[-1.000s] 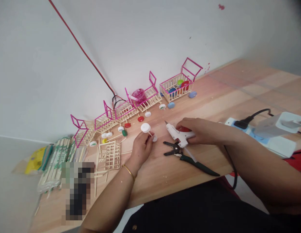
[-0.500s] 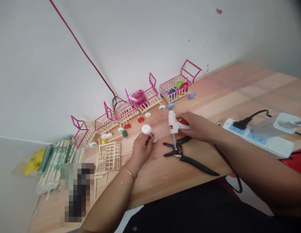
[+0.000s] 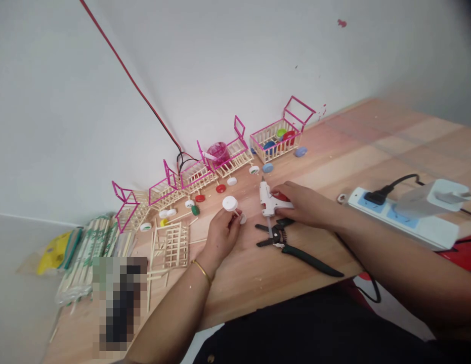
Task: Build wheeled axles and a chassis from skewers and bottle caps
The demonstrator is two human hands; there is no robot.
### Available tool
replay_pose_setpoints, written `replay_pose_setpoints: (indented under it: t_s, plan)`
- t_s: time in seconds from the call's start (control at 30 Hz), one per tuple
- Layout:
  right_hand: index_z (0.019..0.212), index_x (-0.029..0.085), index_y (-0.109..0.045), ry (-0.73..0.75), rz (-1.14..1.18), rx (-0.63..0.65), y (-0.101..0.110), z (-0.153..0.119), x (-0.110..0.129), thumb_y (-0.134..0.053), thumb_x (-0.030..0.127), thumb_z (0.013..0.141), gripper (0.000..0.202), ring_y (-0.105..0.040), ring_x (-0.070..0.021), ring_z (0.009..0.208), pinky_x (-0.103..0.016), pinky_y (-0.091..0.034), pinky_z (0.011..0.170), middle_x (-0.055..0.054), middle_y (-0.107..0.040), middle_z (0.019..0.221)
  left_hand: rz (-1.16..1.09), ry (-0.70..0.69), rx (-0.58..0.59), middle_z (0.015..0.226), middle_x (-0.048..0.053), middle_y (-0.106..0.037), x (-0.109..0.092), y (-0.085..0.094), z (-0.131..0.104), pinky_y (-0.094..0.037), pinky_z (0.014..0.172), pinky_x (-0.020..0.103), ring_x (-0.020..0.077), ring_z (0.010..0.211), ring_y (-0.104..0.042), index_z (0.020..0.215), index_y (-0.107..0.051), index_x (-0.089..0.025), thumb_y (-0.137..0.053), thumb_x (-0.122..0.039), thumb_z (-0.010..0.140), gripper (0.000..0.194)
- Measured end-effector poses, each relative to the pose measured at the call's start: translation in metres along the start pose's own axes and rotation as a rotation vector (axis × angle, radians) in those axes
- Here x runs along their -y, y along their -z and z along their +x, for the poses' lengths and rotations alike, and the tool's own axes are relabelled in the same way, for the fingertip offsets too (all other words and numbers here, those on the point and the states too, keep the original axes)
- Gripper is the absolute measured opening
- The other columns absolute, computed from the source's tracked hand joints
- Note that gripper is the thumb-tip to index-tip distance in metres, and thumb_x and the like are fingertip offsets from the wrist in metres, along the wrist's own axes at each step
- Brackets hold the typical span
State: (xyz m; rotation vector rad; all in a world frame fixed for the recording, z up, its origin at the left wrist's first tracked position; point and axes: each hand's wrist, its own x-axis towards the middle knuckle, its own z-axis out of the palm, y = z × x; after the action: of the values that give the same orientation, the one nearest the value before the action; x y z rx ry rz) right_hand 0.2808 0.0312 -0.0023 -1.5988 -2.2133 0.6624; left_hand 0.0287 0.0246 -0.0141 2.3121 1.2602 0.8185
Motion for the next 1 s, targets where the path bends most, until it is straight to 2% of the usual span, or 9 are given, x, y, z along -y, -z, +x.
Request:
replay_pose_setpoints:
  t_s: [0.47, 1.0]
  plan:
    - [0.119, 0.02, -0.052, 0.009, -0.005, 0.04, -0.0005, -0.001, -0.0012, -0.058, 0.035, 0.077, 0.045, -0.061, -0.026, 0.094, -0.036, -0.047, 0.081, -0.01, -0.058, 0.111, -0.015, 0.007, -0.008, 0.082, 0.005, -0.062, 0.0002, -0.0006, -0.0006, -0.045, 0.068, 0.026, 0.0145, 0.073, -0.056, 0.092, -0.059, -0.017, -0.05, -0.022, 0.088, 0.011]
    - [0.118, 0.02, -0.052, 0.024, 0.005, 0.033, -0.0011, -0.002, -0.0037, -0.06, 0.038, 0.076, 0.046, -0.06, -0.0266, 0.095, -0.037, -0.047, 0.082, -0.01, -0.057, 0.111, -0.021, -0.007, -0.005, 0.085, 0.006, -0.063, 0.0013, -0.0004, 0.0003, -0.046, 0.071, 0.027, 0.0155, 0.078, -0.058, 0.089, -0.059, -0.017, -0.049, -0.02, 0.088, 0.01]
